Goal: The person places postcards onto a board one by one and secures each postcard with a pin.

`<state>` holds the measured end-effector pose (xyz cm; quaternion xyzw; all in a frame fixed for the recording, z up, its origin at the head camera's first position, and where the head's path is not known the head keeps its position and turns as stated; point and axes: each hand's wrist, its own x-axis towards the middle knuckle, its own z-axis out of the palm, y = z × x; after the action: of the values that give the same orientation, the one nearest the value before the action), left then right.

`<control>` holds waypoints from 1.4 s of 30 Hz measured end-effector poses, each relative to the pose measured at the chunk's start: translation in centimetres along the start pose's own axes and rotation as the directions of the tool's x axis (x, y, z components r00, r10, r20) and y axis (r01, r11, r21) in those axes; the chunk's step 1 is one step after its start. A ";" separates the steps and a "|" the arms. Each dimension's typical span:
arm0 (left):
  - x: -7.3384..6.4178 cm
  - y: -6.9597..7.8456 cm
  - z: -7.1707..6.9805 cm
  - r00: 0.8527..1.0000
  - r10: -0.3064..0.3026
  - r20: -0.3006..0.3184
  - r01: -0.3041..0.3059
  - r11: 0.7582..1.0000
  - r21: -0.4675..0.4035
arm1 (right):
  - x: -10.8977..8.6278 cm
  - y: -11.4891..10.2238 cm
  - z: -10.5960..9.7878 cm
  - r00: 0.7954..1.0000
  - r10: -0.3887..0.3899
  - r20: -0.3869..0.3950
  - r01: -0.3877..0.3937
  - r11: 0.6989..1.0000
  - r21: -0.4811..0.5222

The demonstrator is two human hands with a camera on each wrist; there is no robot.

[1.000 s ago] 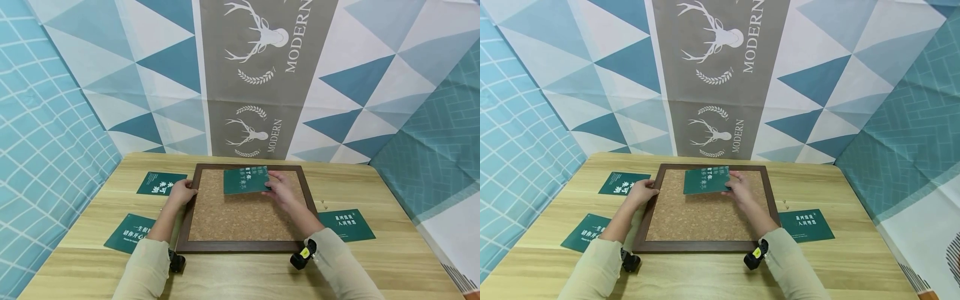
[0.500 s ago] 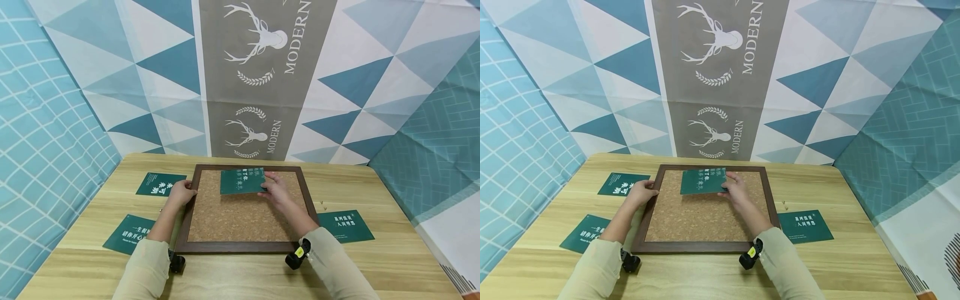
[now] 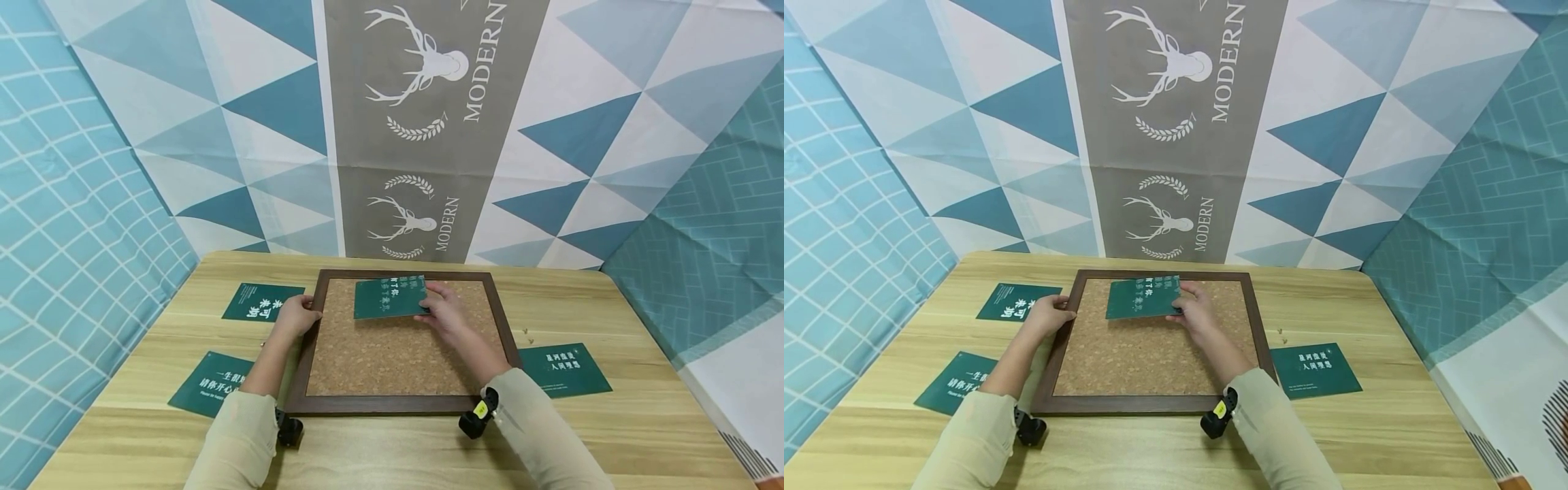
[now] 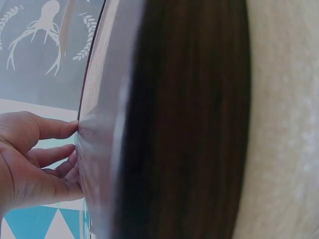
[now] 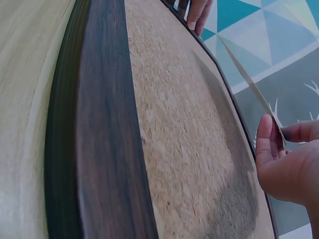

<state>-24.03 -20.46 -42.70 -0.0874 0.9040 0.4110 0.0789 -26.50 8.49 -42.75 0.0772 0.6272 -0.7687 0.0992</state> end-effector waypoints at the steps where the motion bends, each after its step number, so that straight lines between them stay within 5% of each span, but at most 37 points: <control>1: 0.0 0.0 0.0 1.000 -0.001 0.001 0.001 1.000 0.000 | 0.1 0.0 0.1 1.000 0.000 -0.004 0.000 1.000 0.001; 12: -0.1 0.4 -0.1 1.000 -0.003 -0.011 0.003 1.000 -0.009 | 0.5 0.8 0.5 0.998 -0.053 0.028 0.053 0.998 0.027; 21: -0.2 0.7 -0.2 1.000 -0.006 -0.010 0.006 1.000 -0.007 | 0.7 0.5 1.5 0.999 0.027 -0.044 -0.026 0.999 0.027; 42: -0.3 0.4 -0.1 1.000 -0.021 -0.011 0.020 0.999 -0.025 | 0.9 1.4 2.9 0.998 0.043 -0.041 -0.041 0.998 0.048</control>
<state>-23.83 -20.28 -42.28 -0.0999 0.8983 0.4210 0.0771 -27.04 5.35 -43.74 0.1089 0.6090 -0.7793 0.1002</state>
